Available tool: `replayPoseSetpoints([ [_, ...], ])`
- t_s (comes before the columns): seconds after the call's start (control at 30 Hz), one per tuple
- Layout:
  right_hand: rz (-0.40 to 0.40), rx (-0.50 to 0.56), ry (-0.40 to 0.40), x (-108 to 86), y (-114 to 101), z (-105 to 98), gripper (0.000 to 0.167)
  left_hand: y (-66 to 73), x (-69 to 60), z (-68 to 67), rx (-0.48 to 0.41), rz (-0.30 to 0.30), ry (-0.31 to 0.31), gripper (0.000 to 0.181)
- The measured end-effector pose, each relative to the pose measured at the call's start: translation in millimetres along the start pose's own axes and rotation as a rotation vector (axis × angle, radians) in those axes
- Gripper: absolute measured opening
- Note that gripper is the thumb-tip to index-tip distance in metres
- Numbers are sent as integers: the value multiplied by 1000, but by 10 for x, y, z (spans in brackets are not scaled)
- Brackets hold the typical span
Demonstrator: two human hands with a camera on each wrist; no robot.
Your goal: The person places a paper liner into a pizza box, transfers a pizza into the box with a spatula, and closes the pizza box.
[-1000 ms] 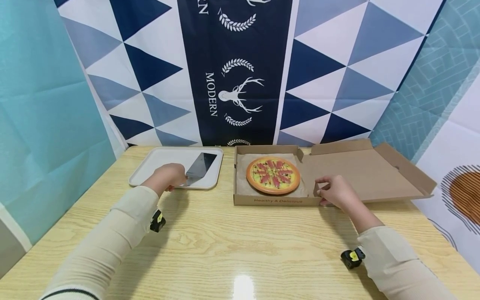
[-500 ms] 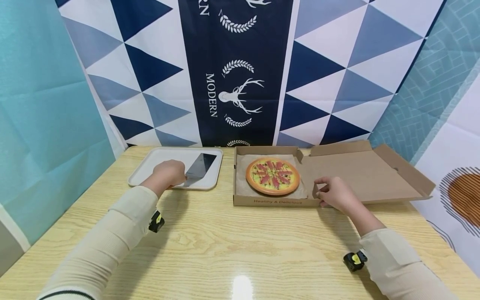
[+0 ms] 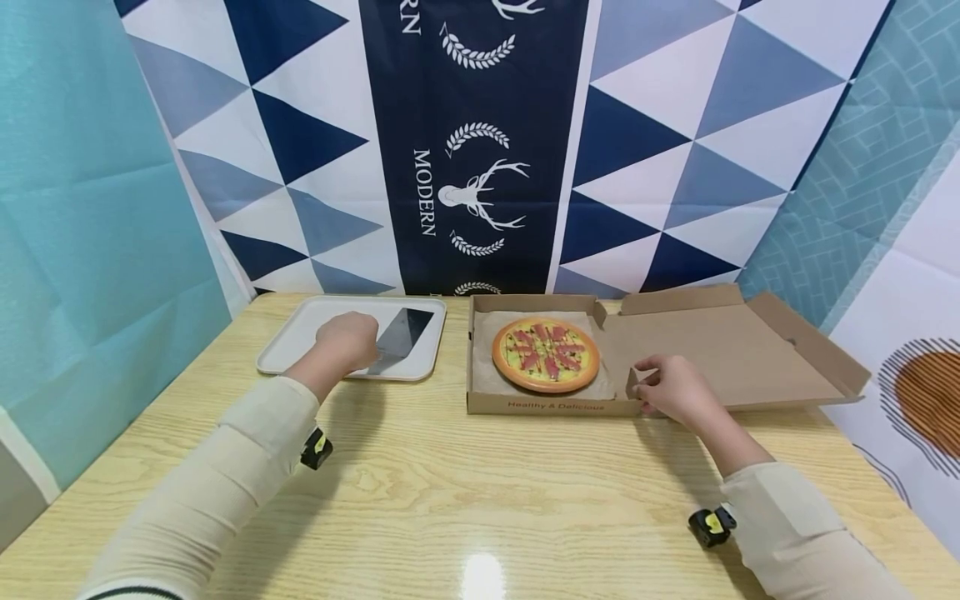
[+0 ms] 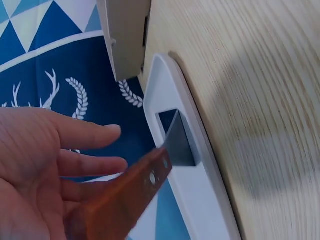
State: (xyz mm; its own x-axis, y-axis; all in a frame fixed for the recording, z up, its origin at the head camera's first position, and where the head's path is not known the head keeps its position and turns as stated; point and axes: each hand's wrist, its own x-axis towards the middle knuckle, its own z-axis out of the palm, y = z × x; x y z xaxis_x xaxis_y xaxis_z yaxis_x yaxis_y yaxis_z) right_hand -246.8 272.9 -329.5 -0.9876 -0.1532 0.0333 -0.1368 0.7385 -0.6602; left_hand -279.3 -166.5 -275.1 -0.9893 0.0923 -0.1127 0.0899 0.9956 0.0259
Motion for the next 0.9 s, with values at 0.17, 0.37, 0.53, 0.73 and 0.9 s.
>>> replayPoseSetpoints([
  [0.17, 19, -44, 44, -40, 6, -40, 40, 141, 12, 21, -24, 103, 119, 28],
  [0.37, 54, -52, 126, -96, 23, -110, 37, 290, 69, 93, -232, 186, 207, 15],
  [0.53, 100, 70, 169, -138, 41, -155, 37, 386, 164, 186, -426, 229, 179, 28],
  [0.73, 149, 191, 265, -194, 81, -216, 39, 481, 296, 315, -672, 196, 83, 33],
  [0.9, 208, 264, 359, -297, 146, -298, 41, 586, 412, 427, -946, 144, -18, 42],
])
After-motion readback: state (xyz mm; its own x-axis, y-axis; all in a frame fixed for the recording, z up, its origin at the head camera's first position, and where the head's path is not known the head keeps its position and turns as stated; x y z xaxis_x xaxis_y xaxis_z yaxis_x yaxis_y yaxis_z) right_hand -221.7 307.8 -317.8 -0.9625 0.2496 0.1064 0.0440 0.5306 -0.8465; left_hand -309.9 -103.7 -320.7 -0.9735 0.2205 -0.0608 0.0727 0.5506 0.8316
